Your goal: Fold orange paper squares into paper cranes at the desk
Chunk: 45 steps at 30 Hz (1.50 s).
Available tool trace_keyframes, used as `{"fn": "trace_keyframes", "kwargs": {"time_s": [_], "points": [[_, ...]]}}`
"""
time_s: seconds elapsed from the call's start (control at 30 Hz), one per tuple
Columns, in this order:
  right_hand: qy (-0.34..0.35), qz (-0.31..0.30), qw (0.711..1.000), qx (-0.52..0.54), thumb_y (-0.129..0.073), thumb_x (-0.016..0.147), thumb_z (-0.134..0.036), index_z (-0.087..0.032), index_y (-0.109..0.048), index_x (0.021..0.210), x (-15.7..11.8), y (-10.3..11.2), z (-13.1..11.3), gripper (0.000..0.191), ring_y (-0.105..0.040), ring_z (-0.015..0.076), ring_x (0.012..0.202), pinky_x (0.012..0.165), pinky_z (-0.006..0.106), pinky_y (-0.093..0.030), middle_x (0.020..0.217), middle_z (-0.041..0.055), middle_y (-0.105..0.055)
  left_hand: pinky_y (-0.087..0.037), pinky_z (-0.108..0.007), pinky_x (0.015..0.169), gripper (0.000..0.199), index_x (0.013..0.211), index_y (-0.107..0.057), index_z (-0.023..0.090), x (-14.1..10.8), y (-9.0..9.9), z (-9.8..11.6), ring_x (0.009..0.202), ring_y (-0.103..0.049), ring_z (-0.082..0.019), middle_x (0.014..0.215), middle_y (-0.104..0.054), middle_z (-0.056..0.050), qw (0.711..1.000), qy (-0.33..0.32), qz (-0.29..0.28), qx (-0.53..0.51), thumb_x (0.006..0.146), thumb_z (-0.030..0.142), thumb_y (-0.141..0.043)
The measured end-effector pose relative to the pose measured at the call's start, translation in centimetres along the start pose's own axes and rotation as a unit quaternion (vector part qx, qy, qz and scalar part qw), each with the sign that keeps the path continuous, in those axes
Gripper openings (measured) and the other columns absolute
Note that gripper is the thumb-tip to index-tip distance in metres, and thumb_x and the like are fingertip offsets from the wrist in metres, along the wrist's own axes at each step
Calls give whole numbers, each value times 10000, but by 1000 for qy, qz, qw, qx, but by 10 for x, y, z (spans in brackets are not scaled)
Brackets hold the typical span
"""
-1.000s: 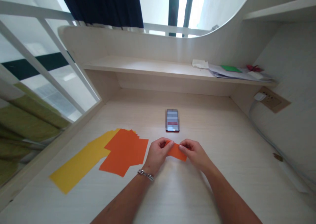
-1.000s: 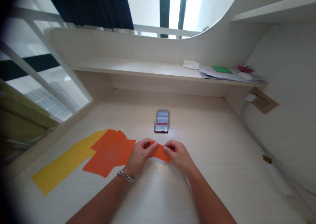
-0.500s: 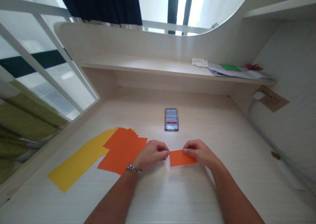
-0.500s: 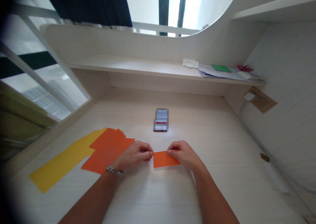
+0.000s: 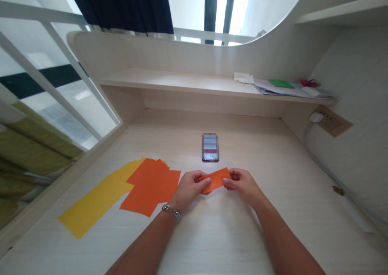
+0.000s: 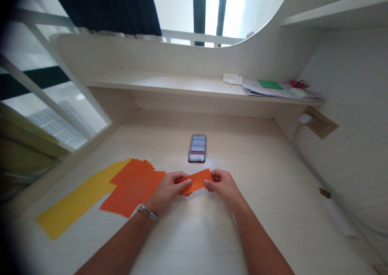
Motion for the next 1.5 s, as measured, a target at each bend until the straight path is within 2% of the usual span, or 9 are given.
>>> {"fn": "trace_keyframes", "kwargs": {"time_s": [0.1, 0.2, 0.3, 0.47, 0.83, 1.03, 1.23, 1.33, 1.5], "points": [[-5, 24, 1000, 13, -750, 628, -409, -137, -665, 823, 3, 1, 3, 345, -576, 136, 590, 587, 264, -468, 688, 36, -659, -477, -253, 554, 191, 751, -651, 127, 2, 2, -7, 601, -616, -158, 684, -672, -67, 999, 29, -5, -34, 712, 314, -665], [19, 63, 997, 36, -738, 643, -422, -135, -665, 839, 5, 3, 4, 355, -587, 143, 609, 586, 268, -472, 717, 48, -670, -503, -289, 581, 193, 739, -638, 128, 1, -4, -15, 651, -646, -191, 732, -689, -88, 997, 60, -47, -29, 695, 312, -680], [35, 76, 996, 31, -727, 658, -425, -132, -667, 804, 5, 2, 3, 332, -576, 137, 580, 555, 260, -462, 672, 40, -661, -502, -292, 615, 193, 771, -655, 132, -1, -11, -14, 698, -654, -200, 773, -700, -90, 995, 44, -88, -18, 708, 314, -670], [22, 35, 999, 10, -731, 658, -417, -137, -658, 772, 2, -6, 2, 312, -582, 128, 564, 557, 254, -476, 654, 31, -661, -478, -271, 677, 245, 857, -694, 128, 0, -5, -1, 776, -638, -192, 866, -710, -92, 999, -33, -32, 7, 767, 341, -614], [2, -38, 998, 48, -736, 683, -349, -133, -681, 867, -3, -15, 1, 289, -629, 128, 556, 566, 259, -522, 666, 50, -697, -476, -268, 667, 209, 869, -705, 121, 1, 2, -2, 734, -637, -175, 827, -721, -80, 999, -16, -17, -28, 727, 268, -662], [11, -39, 996, 79, -780, 639, -304, -141, -731, 860, -6, -15, -1, 279, -647, 150, 548, 563, 276, -537, 612, 53, -697, -478, -242, 667, 174, 845, -727, 138, -2, 8, 4, 745, -634, -164, 823, -724, -73, 999, -23, 13, -27, 699, 221, -681], [-6, -98, 991, 94, -777, 648, -327, -142, -726, 881, -11, -19, -8, 302, -658, 162, 628, 638, 314, -549, 730, 74, -711, -478, -222, 620, 147, 812, -737, 148, -5, 7, 9, 701, -632, -152, 776, -723, -60, 997, -70, 3, 24, 727, 177, -621], [-10, -84, 994, 76, -697, 729, -408, -139, -725, 888, -12, -21, -9, 313, -636, 139, 624, 627, 300, -541, 778, 75, -703, -479, -225, 610, 177, 841, -740, 151, -6, 4, 9, 695, -636, -153, 785, -728, -59, 994, -83, -23, 63, 739, 170, -597], [-15, -74, 997, 28, -751, 669, -374, -136, -732, 855, -8, -24, 0, 303, -619, 134, 606, 570, 251, -509, 704, 58, -693, -502, -269, 673, 215, 902, -732, 148, -6, 0, 9, 758, -651, -178, 846, -730, -71, 991, -88, -56, 85, 769, 240, -590]]}}
Point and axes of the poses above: each hand's wrist, its own x-axis towards the middle knuckle, its own y-axis out of the back of the hand, z = x × y, the point moved 5 cm from there along x, towards the middle knuckle
